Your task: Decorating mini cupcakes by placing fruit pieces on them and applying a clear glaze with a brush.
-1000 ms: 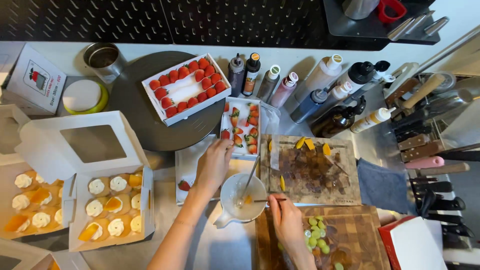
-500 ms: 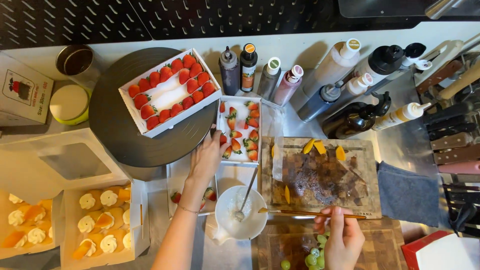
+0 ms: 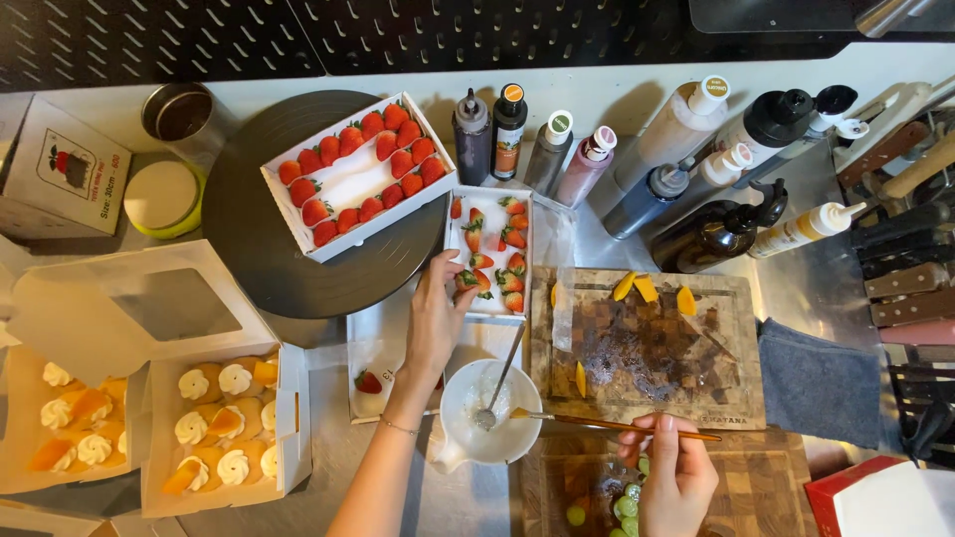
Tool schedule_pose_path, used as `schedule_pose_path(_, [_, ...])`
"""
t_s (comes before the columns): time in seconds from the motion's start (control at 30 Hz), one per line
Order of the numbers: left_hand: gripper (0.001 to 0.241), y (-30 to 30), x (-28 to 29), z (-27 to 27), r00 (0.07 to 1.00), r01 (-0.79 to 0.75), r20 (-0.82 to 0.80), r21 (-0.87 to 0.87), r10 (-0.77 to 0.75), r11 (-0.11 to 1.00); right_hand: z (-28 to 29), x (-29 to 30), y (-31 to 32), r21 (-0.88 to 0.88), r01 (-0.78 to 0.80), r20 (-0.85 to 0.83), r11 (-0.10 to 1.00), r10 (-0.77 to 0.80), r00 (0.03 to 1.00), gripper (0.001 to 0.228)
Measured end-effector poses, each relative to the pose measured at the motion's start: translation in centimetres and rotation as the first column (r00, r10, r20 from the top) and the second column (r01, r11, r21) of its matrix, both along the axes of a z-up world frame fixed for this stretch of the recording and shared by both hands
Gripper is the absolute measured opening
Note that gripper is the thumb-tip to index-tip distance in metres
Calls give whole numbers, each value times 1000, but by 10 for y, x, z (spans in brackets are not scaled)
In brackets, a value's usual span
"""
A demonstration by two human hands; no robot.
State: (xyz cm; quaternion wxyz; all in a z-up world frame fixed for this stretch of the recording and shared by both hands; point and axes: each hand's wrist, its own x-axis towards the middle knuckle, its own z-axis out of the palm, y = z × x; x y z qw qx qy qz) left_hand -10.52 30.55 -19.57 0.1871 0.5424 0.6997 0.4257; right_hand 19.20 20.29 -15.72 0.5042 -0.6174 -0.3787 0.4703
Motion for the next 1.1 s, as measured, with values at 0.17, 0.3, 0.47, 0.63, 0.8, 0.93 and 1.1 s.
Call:
schedule_pose_path(0.17, [70, -2, 9, 8, 998, -56, 32, 70, 54, 996, 5, 0, -1, 25, 6, 57, 1000, -7, 998, 30])
schedule_pose_path(0.3, [71, 5, 8, 1, 995, -77, 66, 79, 72, 994, 0, 0, -1, 11, 3, 62, 1000, -3, 998, 31])
schedule_pose_path(0.47, [52, 12, 10, -5, 973, -63, 223, 27, 56, 998, -7, 3, 0, 25, 14, 31, 1000, -15, 999, 29])
schedule_pose_path(0.63, [27, 12, 12, -20, 579, -66, 815, 37, 8, 997, -5, 3, -2, 38, 27, 13, 999, -27, 1000, 29])
schedule_pose_path(0.8, [35, 8, 7, -16, 473, -103, 879, -16, 63, 995, -3, 4, -3, 53, 47, 25, 997, -48, 999, 29])
schedule_pose_path(0.93, [38, 6, 8, 14, 505, -32, 856, -107, 109, 994, 9, 1, -3, 35, 66, 62, 997, -68, 996, 31])
schedule_pose_path(1.1, [42, -7, 18, 15, 380, -36, 924, 55, -38, 998, 4, 4, -5, 74, 125, -88, 989, -118, 989, 29])
